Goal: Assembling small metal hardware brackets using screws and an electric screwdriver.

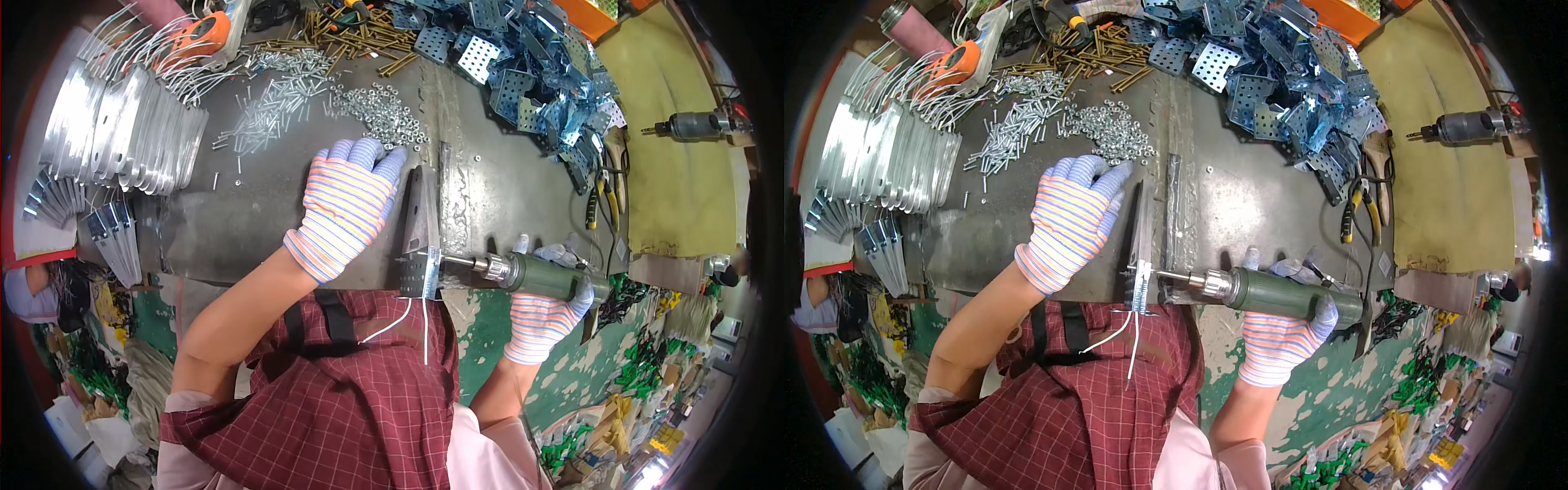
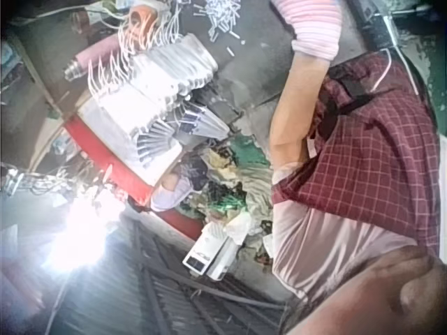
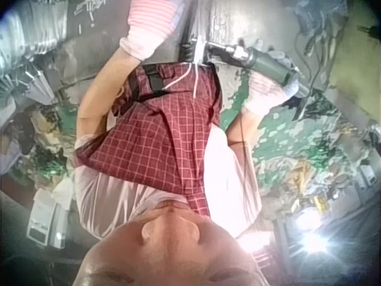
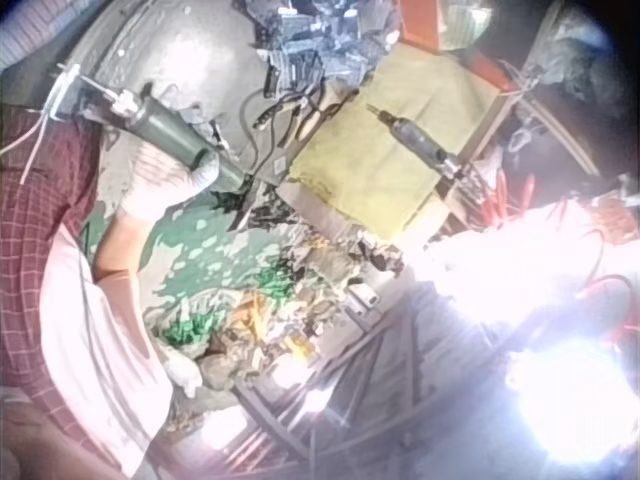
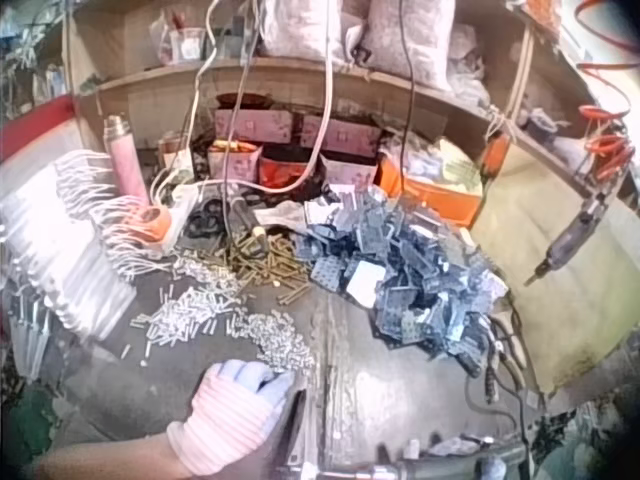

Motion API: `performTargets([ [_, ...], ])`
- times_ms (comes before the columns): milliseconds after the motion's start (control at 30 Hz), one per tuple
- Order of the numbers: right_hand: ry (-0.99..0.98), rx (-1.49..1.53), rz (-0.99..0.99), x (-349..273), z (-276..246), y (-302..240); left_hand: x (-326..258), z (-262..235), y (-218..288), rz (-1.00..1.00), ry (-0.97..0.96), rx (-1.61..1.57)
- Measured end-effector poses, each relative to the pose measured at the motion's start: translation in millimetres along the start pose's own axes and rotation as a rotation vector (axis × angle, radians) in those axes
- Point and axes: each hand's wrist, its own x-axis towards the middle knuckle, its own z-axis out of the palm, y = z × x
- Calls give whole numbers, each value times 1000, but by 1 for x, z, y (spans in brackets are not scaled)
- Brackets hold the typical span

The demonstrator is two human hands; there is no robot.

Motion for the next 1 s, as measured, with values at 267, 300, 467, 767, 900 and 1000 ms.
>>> performTargets([
  [267,-6,-15,13,2,3,2,18,-1,-12,-101,-156,-182],
  [300,-12,-3,25,2,4,2,14,-2,-13,-46,-51,-226],
  [467,-51,12,33,7,-8,3,-28,-37,5,-832,-378,-1689],
  [767,-20,16,52,8,2,8,-50,-22,13,-895,-562,-2306],
  [900,-42,38,75,10,-2,7,-46,-24,14,-926,-590,-2297],
  [1000,-75,59,80,11,2,11,-49,-20,12,-860,-572,-2344],
])
